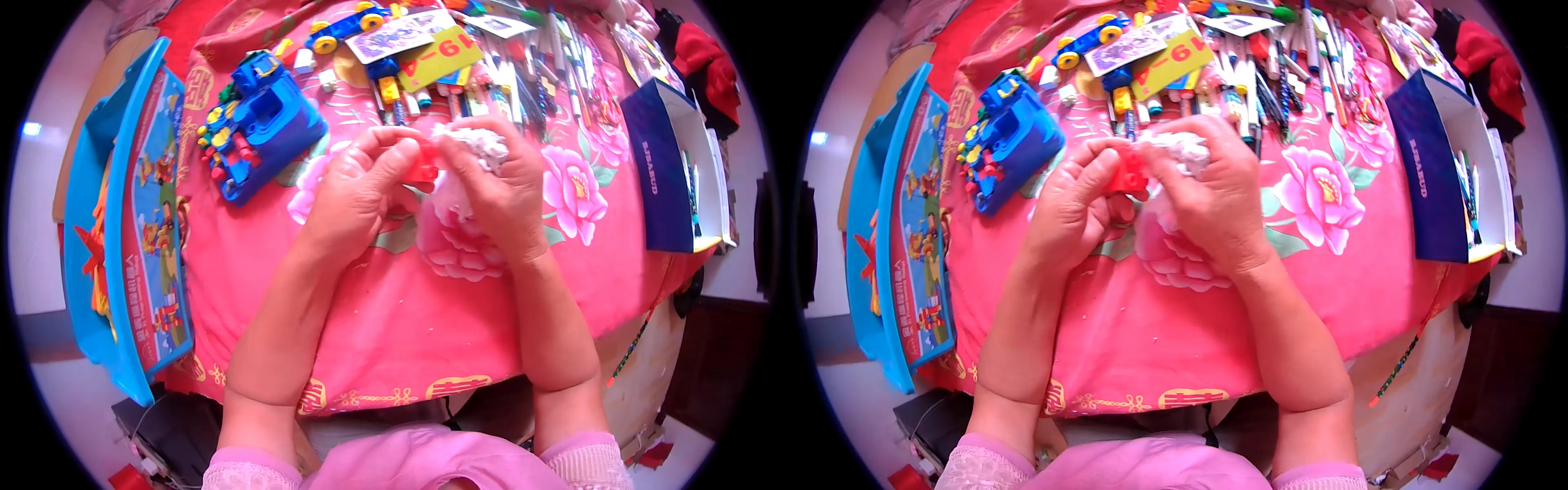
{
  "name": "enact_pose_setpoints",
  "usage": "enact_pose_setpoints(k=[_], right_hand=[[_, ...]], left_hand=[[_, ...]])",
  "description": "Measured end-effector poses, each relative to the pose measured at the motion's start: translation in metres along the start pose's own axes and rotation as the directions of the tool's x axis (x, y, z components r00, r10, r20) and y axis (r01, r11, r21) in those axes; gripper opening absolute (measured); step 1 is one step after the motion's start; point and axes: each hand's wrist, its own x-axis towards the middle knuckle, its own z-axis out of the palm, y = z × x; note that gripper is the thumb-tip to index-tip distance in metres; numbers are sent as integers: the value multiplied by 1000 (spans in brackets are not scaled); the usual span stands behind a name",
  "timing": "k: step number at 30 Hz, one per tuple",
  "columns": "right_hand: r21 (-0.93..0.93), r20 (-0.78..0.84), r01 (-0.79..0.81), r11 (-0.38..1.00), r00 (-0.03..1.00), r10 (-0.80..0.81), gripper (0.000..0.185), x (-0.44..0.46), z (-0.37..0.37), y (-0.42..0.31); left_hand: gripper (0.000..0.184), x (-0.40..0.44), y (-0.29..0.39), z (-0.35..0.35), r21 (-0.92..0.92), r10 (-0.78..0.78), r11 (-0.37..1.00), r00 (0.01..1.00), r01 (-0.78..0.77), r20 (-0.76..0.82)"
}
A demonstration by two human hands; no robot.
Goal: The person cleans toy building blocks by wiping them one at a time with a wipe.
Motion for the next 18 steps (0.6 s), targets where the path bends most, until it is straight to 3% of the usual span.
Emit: enact_pose_setpoints(k=[2, 4, 6, 8, 9, 12, 16, 17, 18], right_hand=[[-16, -41, 13, 1000, 999, -13, 14, 2, 1, 8], [-79, -31, 8, 997, 999, -10, 14, 0, 6, 15], [-16, 59, -153, 988, 986, 154, 15, -8, 15, 13], [-150, 129, 83, 985, 990, -64, 14, -11, 23, 16], [-170, 150, 76, 983, 987, -50, 15, -11, 24, 17], [-203, 152, 90, 975, 987, -59, 15, -10, 25, 28], [-198, 130, 89, 976, 989, -64, 16, -7, 26, 27], [-134, 121, -5, 991, 992, 21, 16, -9, 26, 26], [-161, 118, 67, 985, 992, -48, 17, -8, 26, 27]], left_hand=[[23, -1, 6, -2, 7, -2, 1000, 1000, 2, 21], [24, 0, 10, -1, 79, 154, 985, 987, -150, -48], [26, -3, 21, 0, 153, 277, 952, 959, -265, -59], [29, -9, 35, 4, 202, 387, 910, 915, -361, -112], [29, -14, 43, 7, 304, 458, 861, 881, -408, -115], [29, -31, 63, 11, 567, 627, 674, 772, -473, -101], [29, -48, 93, -4, 828, 791, 375, 609, -418, -51], [29, -56, 106, -8, 935, 816, 239, 577, -262, -47], [30, -65, 120, -11, 990, 852, 36, 522, -139, 43]])
